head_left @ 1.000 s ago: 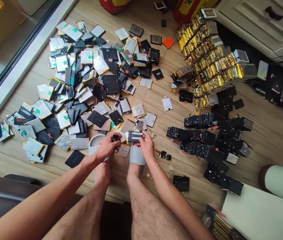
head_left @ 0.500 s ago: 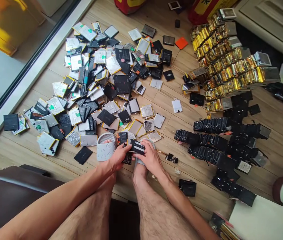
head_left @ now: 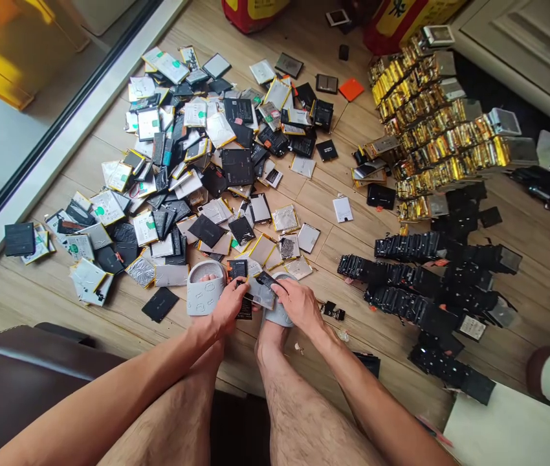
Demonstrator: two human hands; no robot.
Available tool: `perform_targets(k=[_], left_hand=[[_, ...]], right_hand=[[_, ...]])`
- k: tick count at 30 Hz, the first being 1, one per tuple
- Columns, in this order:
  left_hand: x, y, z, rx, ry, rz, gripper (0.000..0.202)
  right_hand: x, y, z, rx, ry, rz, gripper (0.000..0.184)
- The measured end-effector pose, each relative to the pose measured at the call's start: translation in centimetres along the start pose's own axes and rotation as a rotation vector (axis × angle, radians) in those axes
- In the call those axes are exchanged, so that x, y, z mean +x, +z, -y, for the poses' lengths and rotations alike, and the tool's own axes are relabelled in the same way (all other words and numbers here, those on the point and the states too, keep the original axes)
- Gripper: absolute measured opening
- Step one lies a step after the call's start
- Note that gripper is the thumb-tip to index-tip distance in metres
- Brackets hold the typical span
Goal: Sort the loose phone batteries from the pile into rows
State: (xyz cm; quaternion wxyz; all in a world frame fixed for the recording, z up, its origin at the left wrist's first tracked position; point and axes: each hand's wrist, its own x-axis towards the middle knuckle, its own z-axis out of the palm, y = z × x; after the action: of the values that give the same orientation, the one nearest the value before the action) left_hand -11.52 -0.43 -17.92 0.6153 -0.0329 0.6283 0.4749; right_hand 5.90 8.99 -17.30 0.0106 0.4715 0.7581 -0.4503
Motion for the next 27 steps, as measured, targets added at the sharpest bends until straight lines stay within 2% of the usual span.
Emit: perform_targets(k=[2, 5, 7, 9, 12, 16, 18, 20, 23, 27], left_hand=[[0.2, 0.3, -0.1, 0.025, -0.037, 0.03, 0.02], [0.5, 0.2, -0.3, 0.071, -0.039, 0.047, 0.021], [0.8, 0.1, -0.4, 0.097, -0.027, 0.052, 0.023], [1.1, 0.1, -0.5, 0.123, 0.006, 0.064, 0.031], [1.7, 0.2, -0.9, 0.154, 0.124, 0.017, 0.045], [2.5, 0.1, -2.5, 0.067, 0.193, -0.235, 0.043], [2.7, -0.2, -3.5, -0.046, 0.186, -0.304, 0.043], [2.8, -0.6, -4.5, -0.15, 0.182, -0.311, 0.044], [3.0, -1.2, -5.5, -0.227, 0.174, -0.273, 0.048], [3.6, -2.0, -5.9, -0.269, 0.168, -0.182, 0.05]], right_hand=[[1.3, -0.2, -0.3, 0.178, 0.16, -0.079, 0.026], [4.1, -0.8, -0.4, 0.643, 0.35, -0.28, 0.04], [6.2, -1.2, 0.0, 0.849, 0.335, -0.324, 0.046], [8.2, -1.2, 0.7, 0.868, 0.258, -0.256, 0.048], [10.8, -0.3, 2.0, 0.753, 0.179, -0.152, 0.042], [13.5, 2.3, 4.1, 0.592, 0.19, -0.114, 0.027], [14.3, 3.4, 5.1, 0.425, 0.216, -0.111, 0.022], [14.6, 4.0, 6.0, 0.167, 0.197, -0.157, 0.02], [14.4, 4.0, 6.8, -0.203, 0.075, -0.228, 0.036], [14.4, 3.9, 6.8, -0.361, 0.009, -0.24, 0.045]])
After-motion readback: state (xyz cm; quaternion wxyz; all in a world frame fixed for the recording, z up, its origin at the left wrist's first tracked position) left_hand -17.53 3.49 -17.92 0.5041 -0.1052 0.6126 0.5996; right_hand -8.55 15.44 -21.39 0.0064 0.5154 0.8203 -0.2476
